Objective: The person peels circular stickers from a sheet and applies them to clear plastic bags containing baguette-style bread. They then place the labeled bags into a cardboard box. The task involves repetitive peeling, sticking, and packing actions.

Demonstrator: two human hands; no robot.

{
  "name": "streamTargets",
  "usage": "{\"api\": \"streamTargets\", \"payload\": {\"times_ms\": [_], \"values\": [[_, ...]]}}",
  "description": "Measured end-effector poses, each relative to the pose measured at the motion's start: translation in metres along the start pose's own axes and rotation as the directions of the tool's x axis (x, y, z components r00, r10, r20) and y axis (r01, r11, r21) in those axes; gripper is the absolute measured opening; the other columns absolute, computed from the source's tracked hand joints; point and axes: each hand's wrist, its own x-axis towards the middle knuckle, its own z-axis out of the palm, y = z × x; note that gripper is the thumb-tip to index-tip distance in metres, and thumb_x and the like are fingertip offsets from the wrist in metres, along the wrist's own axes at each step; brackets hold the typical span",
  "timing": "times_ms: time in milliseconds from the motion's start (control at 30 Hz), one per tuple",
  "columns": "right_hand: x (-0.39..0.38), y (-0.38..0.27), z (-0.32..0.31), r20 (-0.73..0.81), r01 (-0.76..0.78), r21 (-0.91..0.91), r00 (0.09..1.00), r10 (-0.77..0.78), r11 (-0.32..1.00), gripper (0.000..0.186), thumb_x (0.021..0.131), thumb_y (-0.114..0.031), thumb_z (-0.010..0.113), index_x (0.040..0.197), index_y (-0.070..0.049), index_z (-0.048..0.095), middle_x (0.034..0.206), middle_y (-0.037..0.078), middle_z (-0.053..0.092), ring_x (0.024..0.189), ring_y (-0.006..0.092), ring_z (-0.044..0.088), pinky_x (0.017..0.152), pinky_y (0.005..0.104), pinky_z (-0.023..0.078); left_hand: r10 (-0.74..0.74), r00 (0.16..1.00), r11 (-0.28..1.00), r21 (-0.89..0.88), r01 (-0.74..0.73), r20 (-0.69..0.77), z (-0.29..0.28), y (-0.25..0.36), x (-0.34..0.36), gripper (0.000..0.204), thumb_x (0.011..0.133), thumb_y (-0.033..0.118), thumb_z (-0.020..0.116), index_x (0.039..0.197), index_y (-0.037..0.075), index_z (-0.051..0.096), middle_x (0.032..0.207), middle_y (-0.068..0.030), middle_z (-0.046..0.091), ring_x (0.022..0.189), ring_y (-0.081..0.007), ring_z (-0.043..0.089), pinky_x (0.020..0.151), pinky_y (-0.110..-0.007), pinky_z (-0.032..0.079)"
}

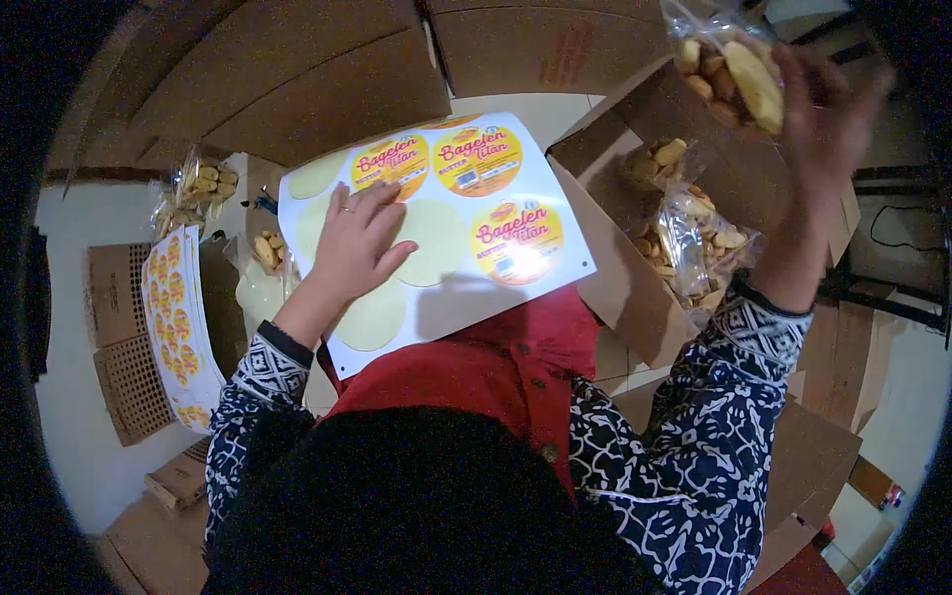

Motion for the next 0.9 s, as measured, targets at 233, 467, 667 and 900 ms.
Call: {"api": "streamTargets", "payload": {"times_ms": [233, 467, 667, 900], "values": [[0.027, -0.113, -0.02, -0.171, 0.013, 0.36, 0.984, 0.052, 0.933, 0.045, 0.08, -0.009, 0.061, 0.119, -0.01, 0.039, 0.071, 0.006, 0.059, 0.058, 0.0111, 0.052, 0.055, 0.0228, 0.046, -0.193, 0.98, 0.696, -0.71, 0.105, -0.045, -0.003, -0.005, -0.005, 0.056, 0.066, 0.027, 0.069, 0.112, 0.003, 0.048, 0.107, -0.0142, 0.053, 0.101, -0.0245, 0.052, 0.09, -0.042, 0.04], [0.011, -0.185, 0.078, 0.629, -0.343, 0.495, 0.775, -0.057, 0.798, 0.087, 0.072, -0.005, 0.058, 0.136, 0.004, -0.001, 0.069, 0.013, 0.06, 0.059, 0.0145, 0.058, 0.054, 0.0247, 0.047, -0.34, 0.94, 0.162, -0.985, 0.051, -0.008, -0.003, -0.019, -0.012, 0.083, 0.08, 0.067, 0.031, 0.131, 0.002, 0.024, 0.102, -0.0135, 0.056, 0.089, -0.0237, 0.056, 0.083, -0.033, 0.041], [0.0, -0.189, 0.165, 0.785, -0.291, 0.331, 0.613, -0.091, 0.898, 0.089, 0.073, -0.013, 0.056, 0.136, 0.002, -0.005, 0.076, 0.019, 0.062, 0.065, 0.0298, 0.061, 0.06, 0.0358, 0.048, -0.476, 0.878, 0.67, -0.627, 0.397, 0.048, -0.032, 0.015, -0.019, 0.045, 0.089, 0.044, 0.039, 0.094, 0.001, 0.051, 0.068, -0.0202, 0.057, 0.066, -0.0373, 0.054, 0.06, -0.04, 0.041], [-0.033, -0.203, 0.172, 0.57, -0.232, 0.6, 0.796, -0.205, 0.766, 0.068, 0.078, -0.016, 0.058, 0.134, -0.001, 0.021, 0.094, 0.022, 0.058, 0.086, 0.0298, 0.057, 0.072, 0.0351, 0.046, -0.756, 0.635, 0.509, -0.466, 0.724, 0.16, -0.032, 0.031, -0.031, 0.056, 0.088, 0.053, 0.034, 0.077, 0.0, 0.05, 0.064, -0.0215, 0.056, 0.065, -0.0386, 0.055, 0.059, -0.045, 0.04]]}}
